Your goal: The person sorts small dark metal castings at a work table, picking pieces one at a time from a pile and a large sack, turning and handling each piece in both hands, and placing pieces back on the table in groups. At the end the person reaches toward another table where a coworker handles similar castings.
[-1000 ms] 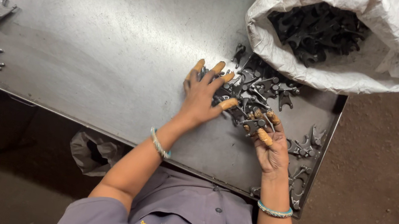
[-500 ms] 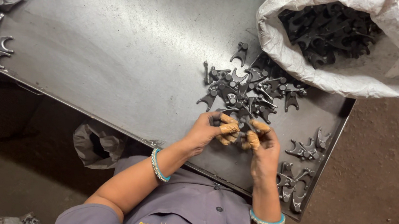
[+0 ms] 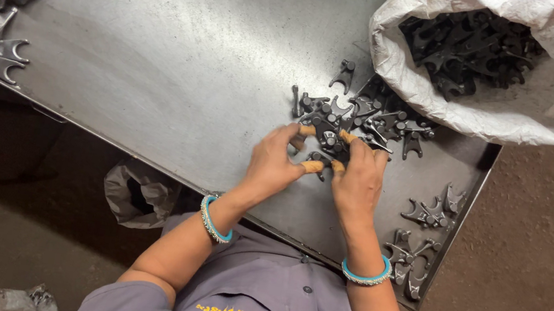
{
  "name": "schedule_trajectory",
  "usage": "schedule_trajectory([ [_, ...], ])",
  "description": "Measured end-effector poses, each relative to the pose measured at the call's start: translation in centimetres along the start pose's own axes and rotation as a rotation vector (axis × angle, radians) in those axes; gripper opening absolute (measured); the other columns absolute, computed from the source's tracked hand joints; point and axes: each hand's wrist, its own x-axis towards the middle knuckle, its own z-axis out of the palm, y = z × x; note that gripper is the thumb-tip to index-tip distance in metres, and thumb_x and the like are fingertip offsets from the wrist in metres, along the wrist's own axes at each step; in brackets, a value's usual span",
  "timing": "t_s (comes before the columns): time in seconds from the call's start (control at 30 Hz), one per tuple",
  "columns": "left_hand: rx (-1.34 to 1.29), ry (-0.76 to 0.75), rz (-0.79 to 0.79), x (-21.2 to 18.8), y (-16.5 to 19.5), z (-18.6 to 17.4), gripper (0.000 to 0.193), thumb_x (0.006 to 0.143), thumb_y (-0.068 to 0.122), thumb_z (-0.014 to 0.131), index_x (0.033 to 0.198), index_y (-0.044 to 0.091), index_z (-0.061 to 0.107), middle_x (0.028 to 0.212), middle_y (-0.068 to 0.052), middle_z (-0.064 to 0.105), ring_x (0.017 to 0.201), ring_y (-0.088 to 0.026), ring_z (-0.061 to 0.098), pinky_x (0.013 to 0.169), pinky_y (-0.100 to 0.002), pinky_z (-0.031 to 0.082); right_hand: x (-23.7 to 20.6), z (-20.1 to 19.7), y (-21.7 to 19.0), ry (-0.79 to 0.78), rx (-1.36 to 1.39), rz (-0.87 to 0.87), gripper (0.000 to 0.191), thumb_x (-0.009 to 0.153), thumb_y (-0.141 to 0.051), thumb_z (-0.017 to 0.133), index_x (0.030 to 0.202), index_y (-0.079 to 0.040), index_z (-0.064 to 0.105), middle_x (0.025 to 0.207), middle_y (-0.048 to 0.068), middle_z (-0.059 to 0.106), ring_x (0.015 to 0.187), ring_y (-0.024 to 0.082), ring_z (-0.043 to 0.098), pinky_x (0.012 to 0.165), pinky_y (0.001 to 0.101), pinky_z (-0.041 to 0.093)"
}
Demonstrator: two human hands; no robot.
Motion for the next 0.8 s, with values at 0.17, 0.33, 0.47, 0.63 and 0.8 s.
schedule_trajectory([
  [0.17, 0.451, 0.036, 0.028, 0.6, 0.6, -1.9, 0.091, 0.061, 0.026, 0.097, 0.135, 0.009, 0.048, 0.116, -0.023, 0.051, 0.091, -0.049, 0.065, 0.076, -0.055, 0.056, -2.3, 0.4, 1.3, -0.071, 0.089, 0.055, 0.031, 0.074, 0.003, 0.081, 0.102, -0.009, 0.075, 0.095, 0.007, 0.072, 0.093, 0.029, 0.058, 0.085, 0.0398, 0.05],
  [0.33, 0.438, 0.049, 0.066, 1.2, -0.4, -0.1, 0.082, 0.061, 0.02, 0.095, 0.128, 0.008, 0.049, 0.116, -0.023, 0.053, 0.09, -0.049, 0.066, 0.074, -0.056, 0.057, -4.6, -1.5, 5.2, -0.145, 0.411, 0.359, 0.034, 0.077, 0.001, 0.08, 0.109, -0.008, 0.073, 0.094, 0.006, 0.073, 0.083, 0.018, 0.065, 0.07, 0.0324, 0.054],
  [0.47, 0.448, 0.041, 0.074, 1.8, -0.3, 1.6, 0.075, 0.065, 0.014, 0.092, 0.124, 0.004, 0.046, 0.117, -0.023, 0.054, 0.09, -0.049, 0.067, 0.075, -0.056, 0.057, -4.8, -2.5, 6.4, -0.099, 0.276, 0.388, 0.036, 0.079, -0.005, 0.082, 0.114, -0.008, 0.073, 0.098, 0.006, 0.072, 0.084, 0.02, 0.067, 0.074, 0.0333, 0.055],
  [0.63, 0.405, 0.054, 0.082, 1.7, 0.0, 1.7, 0.079, 0.063, 0.029, 0.097, 0.117, 0.003, 0.045, 0.107, -0.025, 0.059, 0.089, -0.05, 0.065, 0.071, -0.057, 0.055, -5.2, -2.2, 5.6, -0.006, -0.018, 0.153, 0.059, 0.06, -0.013, 0.093, 0.111, 0.0, 0.067, 0.104, 0.015, 0.067, 0.098, 0.033, 0.054, 0.08, 0.045, 0.051],
  [0.8, 0.349, 0.068, 0.111, 1.1, -0.4, 1.6, 0.072, 0.067, 0.032, 0.095, 0.112, 0.003, 0.047, 0.098, -0.022, 0.065, 0.088, -0.047, 0.065, 0.073, -0.056, 0.052, -5.7, 0.5, 6.4, 0.058, 0.072, 0.201, 0.047, 0.07, -0.007, 0.089, 0.111, -0.002, 0.067, 0.104, 0.014, 0.067, 0.099, 0.032, 0.06, 0.086, 0.0435, 0.051],
])
